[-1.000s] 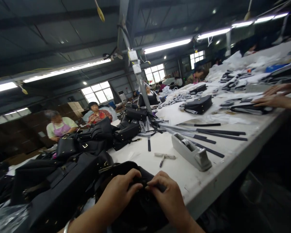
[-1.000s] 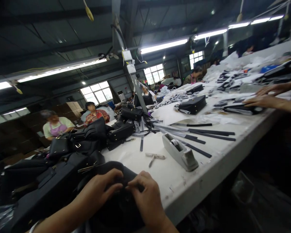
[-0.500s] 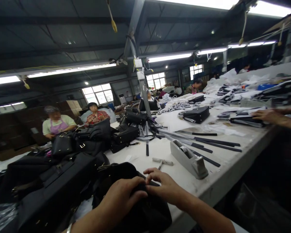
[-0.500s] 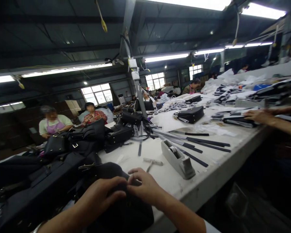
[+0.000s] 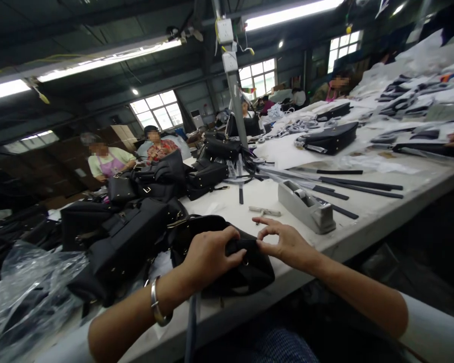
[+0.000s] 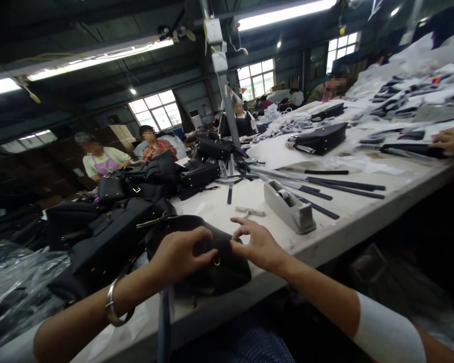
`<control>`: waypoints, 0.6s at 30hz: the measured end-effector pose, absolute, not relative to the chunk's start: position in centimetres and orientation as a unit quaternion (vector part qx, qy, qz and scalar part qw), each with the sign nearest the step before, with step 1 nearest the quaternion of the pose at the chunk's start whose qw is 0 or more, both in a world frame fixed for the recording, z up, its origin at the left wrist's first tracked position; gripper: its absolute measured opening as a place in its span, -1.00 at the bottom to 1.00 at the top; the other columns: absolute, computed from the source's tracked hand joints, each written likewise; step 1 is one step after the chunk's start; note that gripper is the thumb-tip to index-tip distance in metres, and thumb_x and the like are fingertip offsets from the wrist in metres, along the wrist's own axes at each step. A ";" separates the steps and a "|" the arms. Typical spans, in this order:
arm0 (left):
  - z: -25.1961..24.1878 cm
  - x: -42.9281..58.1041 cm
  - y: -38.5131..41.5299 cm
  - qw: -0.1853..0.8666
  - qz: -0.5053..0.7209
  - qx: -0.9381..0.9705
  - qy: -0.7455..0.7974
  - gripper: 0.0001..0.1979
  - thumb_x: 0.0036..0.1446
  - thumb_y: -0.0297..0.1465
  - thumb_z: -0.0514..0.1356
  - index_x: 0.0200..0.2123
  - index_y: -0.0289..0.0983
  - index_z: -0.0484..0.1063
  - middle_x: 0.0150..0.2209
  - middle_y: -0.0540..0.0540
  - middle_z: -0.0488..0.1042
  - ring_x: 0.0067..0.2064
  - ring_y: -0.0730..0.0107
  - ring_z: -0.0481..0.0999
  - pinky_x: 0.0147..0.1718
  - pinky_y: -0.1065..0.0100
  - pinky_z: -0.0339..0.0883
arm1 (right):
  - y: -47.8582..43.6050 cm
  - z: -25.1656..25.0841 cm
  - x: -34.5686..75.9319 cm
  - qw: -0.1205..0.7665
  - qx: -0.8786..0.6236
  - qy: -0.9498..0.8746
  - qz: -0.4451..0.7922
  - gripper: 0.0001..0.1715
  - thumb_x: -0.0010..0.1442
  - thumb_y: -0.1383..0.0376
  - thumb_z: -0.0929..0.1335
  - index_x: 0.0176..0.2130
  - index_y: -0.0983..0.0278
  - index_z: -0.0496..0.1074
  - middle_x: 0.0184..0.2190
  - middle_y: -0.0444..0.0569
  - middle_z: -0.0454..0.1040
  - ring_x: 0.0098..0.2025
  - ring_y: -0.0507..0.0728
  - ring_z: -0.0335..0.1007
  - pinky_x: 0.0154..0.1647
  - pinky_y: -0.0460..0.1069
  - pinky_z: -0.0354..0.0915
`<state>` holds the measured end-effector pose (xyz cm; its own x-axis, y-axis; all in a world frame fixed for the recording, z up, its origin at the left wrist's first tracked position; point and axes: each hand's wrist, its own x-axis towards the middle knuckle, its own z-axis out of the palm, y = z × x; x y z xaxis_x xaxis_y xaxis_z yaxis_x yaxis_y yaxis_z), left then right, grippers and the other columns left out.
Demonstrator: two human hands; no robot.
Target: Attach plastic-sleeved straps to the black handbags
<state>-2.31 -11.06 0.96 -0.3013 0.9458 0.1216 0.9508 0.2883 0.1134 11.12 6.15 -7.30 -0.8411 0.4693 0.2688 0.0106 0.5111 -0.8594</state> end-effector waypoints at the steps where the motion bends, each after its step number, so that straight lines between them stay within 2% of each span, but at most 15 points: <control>1: 0.8 -2.5 -11.2 0.012 -0.087 -0.586 -0.806 -0.73 0.13 -0.13 0.23 -0.18 -0.14 0.49 -0.44 0.01 0.56 -0.42 0.31 0.54 -0.46 0.39 0.11 | 6.5 -8.1 11.6 0.251 -0.157 -0.835 0.464 -0.89 0.05 0.24 0.43 -0.47 0.21 0.52 0.21 0.04 0.39 0.23 0.28 0.31 0.29 0.17 0.09; 3: 0.5 -2.8 -11.4 0.003 -0.096 -0.577 -0.811 -0.74 0.12 -0.13 0.24 -0.18 -0.13 0.48 -0.44 0.03 0.55 -0.43 0.34 0.52 -0.46 0.40 0.12 | 7.4 -10.1 12.6 0.264 -0.185 -0.831 0.454 -0.89 0.07 0.25 0.41 -0.46 0.21 0.52 0.20 0.03 0.40 0.22 0.26 0.32 0.25 0.15 0.17; 7: 0.2 -3.0 -11.6 -0.017 -0.102 -0.566 -0.818 -0.74 0.11 -0.15 0.25 -0.17 -0.12 0.49 -0.45 0.05 0.54 -0.48 0.39 0.47 -0.47 0.42 0.11 | 8.8 -13.7 15.0 0.269 -0.250 -0.801 0.472 -0.83 0.08 0.21 0.37 -0.45 0.21 0.52 0.15 0.07 0.44 0.15 0.27 0.39 0.01 0.10 0.40; 12: -0.1 -3.2 -11.6 -0.032 -0.120 -0.570 -0.812 -0.74 0.11 -0.16 0.26 -0.16 -0.13 0.48 -0.43 0.06 0.52 -0.48 0.42 0.43 -0.45 0.42 0.14 | 9.8 -16.1 16.6 0.274 -0.296 -0.788 0.465 -0.78 0.08 0.14 0.37 -0.46 0.22 0.50 0.09 0.11 0.48 0.07 0.31 0.46 -0.13 0.09 0.47; 15: -0.3 -3.4 -11.6 -0.043 -0.133 -0.573 -0.807 -0.73 0.12 -0.16 0.26 -0.17 -0.15 0.47 -0.46 0.06 0.49 -0.48 0.42 0.42 -0.46 0.41 0.15 | 9.0 -15.6 16.5 0.307 -0.285 -0.812 0.406 -0.80 0.16 0.14 0.36 -0.33 0.20 0.51 0.13 0.09 0.45 0.11 0.32 0.42 0.03 0.17 0.40; 18: -0.4 -3.3 -11.6 -0.058 -0.145 -0.573 -0.804 -0.73 0.13 -0.17 0.26 -0.16 -0.17 0.47 -0.45 0.05 0.50 -0.50 0.44 0.40 -0.48 0.41 0.15 | 7.0 -13.7 15.5 0.354 -0.226 -0.835 0.355 -0.68 0.26 0.14 0.34 -0.01 0.14 0.48 0.20 0.03 0.39 0.25 0.28 0.26 0.28 0.24 0.16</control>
<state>-3.28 -11.62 -0.40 -0.3362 0.9389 0.0737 0.9055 0.3007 0.2995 15.45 7.01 -13.70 -0.6471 0.6290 0.4309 0.1259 0.6455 -0.7533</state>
